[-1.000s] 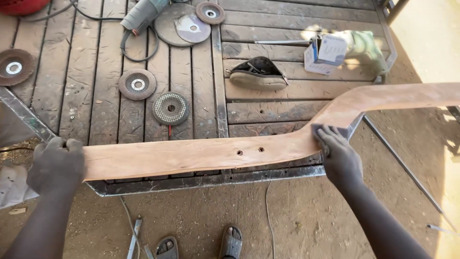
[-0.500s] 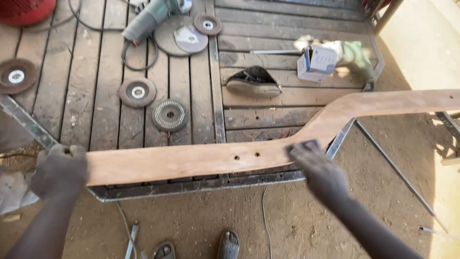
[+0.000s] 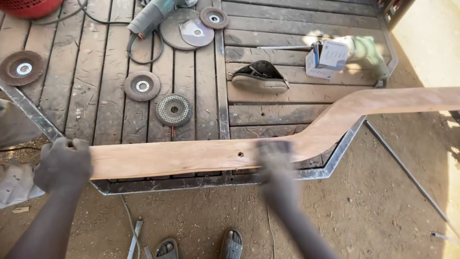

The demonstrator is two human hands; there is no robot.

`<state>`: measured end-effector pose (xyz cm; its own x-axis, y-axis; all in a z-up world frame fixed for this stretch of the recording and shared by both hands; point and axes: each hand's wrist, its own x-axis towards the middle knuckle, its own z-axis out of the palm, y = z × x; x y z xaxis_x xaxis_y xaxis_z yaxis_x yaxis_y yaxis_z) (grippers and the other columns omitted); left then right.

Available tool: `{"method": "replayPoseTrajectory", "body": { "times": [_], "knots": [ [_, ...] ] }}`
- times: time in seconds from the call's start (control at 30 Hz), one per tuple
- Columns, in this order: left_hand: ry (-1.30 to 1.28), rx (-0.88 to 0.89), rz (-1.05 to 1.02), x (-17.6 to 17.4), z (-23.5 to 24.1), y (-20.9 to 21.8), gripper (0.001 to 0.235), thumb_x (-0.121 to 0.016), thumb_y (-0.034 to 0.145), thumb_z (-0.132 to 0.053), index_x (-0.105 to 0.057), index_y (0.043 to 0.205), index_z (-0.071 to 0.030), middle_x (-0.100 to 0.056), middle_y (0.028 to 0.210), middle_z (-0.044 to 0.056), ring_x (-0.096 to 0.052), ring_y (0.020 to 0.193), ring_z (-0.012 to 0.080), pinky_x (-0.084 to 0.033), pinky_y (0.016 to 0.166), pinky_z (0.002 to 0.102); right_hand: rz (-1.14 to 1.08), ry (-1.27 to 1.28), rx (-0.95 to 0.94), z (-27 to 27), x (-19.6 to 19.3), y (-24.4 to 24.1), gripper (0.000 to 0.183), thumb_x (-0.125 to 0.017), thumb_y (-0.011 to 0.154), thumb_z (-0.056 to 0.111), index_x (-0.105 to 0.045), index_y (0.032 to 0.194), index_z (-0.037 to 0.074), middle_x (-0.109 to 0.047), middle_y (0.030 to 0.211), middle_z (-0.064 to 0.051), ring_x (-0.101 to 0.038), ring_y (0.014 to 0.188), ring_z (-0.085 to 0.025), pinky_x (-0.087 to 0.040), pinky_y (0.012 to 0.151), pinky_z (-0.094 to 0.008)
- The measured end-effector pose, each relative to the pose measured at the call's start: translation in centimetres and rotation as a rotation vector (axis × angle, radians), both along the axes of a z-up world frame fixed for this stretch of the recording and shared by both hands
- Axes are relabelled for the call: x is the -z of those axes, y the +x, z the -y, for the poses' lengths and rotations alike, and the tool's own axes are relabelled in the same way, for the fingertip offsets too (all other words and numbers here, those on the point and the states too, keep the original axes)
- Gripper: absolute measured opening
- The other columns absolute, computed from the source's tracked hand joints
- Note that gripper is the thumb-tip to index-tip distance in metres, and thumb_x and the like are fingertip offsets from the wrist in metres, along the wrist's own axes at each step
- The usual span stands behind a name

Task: Sanding a curved wooden piece with sandpaper on a workbench

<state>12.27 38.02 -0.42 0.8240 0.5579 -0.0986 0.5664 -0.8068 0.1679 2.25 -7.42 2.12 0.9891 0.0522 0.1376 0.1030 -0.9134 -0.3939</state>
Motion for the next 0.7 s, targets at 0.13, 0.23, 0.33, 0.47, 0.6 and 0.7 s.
{"method": "replayPoseTrajectory", "body": {
  "times": [0.13, 0.23, 0.33, 0.47, 0.6, 0.7],
  "knots": [
    [0.026, 0.060, -0.010, 1.8, -1.7, -0.7, 0.052, -0.039, 0.116, -0.044, -0.074, 0.119, -0.004, -0.069, 0.115, 0.026, -0.068, 0.092, 0.0477, -0.048, 0.068, 0.057, -0.116, -0.017, -0.407, -6.2, -2.1, -0.5, 0.074, -0.067, 0.081, 0.019, -0.047, 0.152, 0.011, -0.039, 0.164, -0.007, -0.032, 0.151, -0.027, -0.019, 0.122, -0.048],
    [0.064, 0.138, 0.083, 4.4, -3.1, -0.2, 0.050, -0.046, 0.113, -0.037, -0.078, 0.103, 0.000, -0.074, 0.103, 0.030, -0.069, 0.090, 0.0504, -0.053, 0.069, 0.059, -0.026, 0.140, -0.394, 3.5, -1.4, 1.5, 0.065, -0.063, 0.082, -0.006, -0.056, 0.145, 0.009, -0.057, 0.150, -0.009, -0.047, 0.144, -0.024, -0.018, 0.128, -0.047],
    [-0.111, 0.044, 0.070, 4.2, -3.2, -0.2, 0.046, -0.045, 0.119, -0.033, -0.072, 0.114, 0.005, -0.075, 0.097, 0.032, -0.070, 0.085, 0.0558, -0.052, 0.067, 0.062, -0.037, 0.031, -0.085, 13.6, 0.4, 3.0, 0.059, -0.066, 0.084, 0.001, -0.058, 0.142, 0.008, -0.054, 0.152, -0.015, -0.044, 0.146, -0.032, -0.023, 0.126, -0.048],
    [-0.001, 0.023, 0.053, 2.1, -1.1, -0.6, 0.048, -0.046, 0.113, -0.037, -0.076, 0.117, 0.000, -0.071, 0.114, 0.032, -0.069, 0.095, 0.0558, -0.052, 0.071, 0.064, 0.111, 0.105, 0.216, 9.1, 1.5, 0.6, 0.047, -0.064, 0.095, 0.025, -0.061, 0.138, 0.006, -0.055, 0.149, -0.013, -0.047, 0.143, -0.029, -0.034, 0.120, -0.043],
    [0.003, 0.007, 0.007, 0.0, -0.2, -0.3, 0.052, -0.043, 0.110, -0.040, -0.076, 0.118, -0.001, -0.068, 0.126, 0.030, -0.068, 0.100, 0.0575, -0.050, 0.075, 0.065, -0.023, 0.051, -0.180, -3.4, -2.0, -1.4, 0.059, -0.066, 0.095, 0.040, -0.056, 0.145, 0.010, -0.049, 0.157, -0.006, -0.041, 0.148, -0.028, -0.025, 0.121, -0.049],
    [-0.020, 0.053, 0.006, 1.0, -1.5, -0.5, 0.056, -0.042, 0.109, -0.039, -0.077, 0.118, 0.003, -0.070, 0.120, 0.037, -0.066, 0.105, 0.0557, -0.050, 0.083, 0.062, -0.063, 0.133, -0.280, 4.2, -1.4, 1.0, 0.044, -0.067, 0.087, 0.011, -0.066, 0.132, 0.013, -0.059, 0.148, -0.012, -0.047, 0.144, -0.031, -0.025, 0.123, -0.051]
  ]
}}
